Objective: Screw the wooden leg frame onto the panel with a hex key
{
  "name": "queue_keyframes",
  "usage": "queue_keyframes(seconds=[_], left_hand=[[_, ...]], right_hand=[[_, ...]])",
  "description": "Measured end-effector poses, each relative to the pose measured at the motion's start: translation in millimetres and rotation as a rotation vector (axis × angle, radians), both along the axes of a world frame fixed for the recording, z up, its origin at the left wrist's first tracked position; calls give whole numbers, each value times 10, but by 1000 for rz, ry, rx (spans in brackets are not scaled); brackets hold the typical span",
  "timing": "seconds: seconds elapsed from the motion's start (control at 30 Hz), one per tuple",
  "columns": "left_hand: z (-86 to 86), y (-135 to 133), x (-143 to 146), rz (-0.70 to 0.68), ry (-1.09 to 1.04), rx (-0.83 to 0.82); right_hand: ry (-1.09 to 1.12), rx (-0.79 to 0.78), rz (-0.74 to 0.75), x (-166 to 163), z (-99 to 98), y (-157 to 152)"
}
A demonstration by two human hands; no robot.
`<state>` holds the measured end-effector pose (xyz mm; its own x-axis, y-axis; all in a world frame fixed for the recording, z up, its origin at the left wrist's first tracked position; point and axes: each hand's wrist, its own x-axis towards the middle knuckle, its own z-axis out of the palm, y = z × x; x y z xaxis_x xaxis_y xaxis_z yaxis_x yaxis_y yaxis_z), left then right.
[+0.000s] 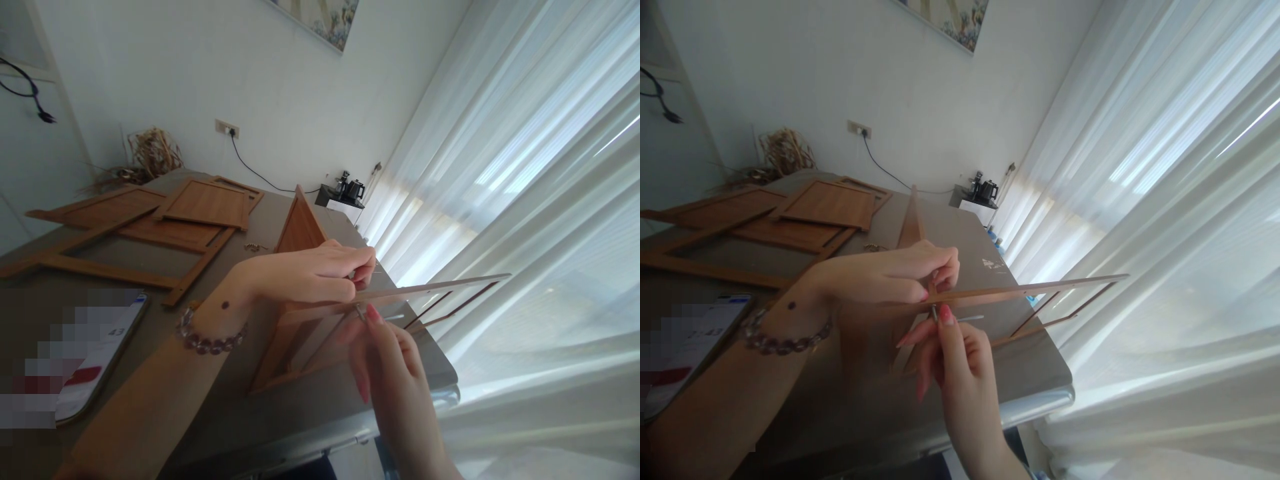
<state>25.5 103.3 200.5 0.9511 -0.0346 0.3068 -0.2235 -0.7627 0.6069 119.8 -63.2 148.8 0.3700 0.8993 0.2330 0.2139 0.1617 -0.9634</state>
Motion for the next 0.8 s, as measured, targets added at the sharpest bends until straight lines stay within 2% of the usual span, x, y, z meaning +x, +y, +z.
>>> queue_keyframes(seconds=[0.07,0.13,0.2,0.23,0.33,0.37,0.47,0.5,0.57,0.63,0.7,0.8], left_hand=[[-5,1,1,17,-3,6],[-11,0,0,41,-1,11],[-15,-3,-7,54,6,12],[-14,-6,-12,55,11,12],[-1,-17,-25,45,7,17],[5,-20,-28,42,2,23],[19,-22,-31,22,-3,34],[22,-20,-33,17,1,30],[24,-15,-36,15,13,14],[24,-9,-38,17,17,0],[22,-4,-39,12,16,3],[16,1,-38,14,17,19]], right_hand=[[254,31,61,-76,-54,27],[394,82,106,-125,-84,41],[397,71,164,-138,-87,11],[344,18,212,-133,-78,-27],[-55,-141,322,-92,-6,-209],[-256,-85,281,-70,33,-272],[-931,296,-60,30,186,-376],[-1127,376,-175,74,239,-369],[-1393,415,-321,160,325,-305],[-1508,353,-335,220,368,-210],[-1519,328,-295,238,367,-129],[-1337,321,-262,207,306,-65]])
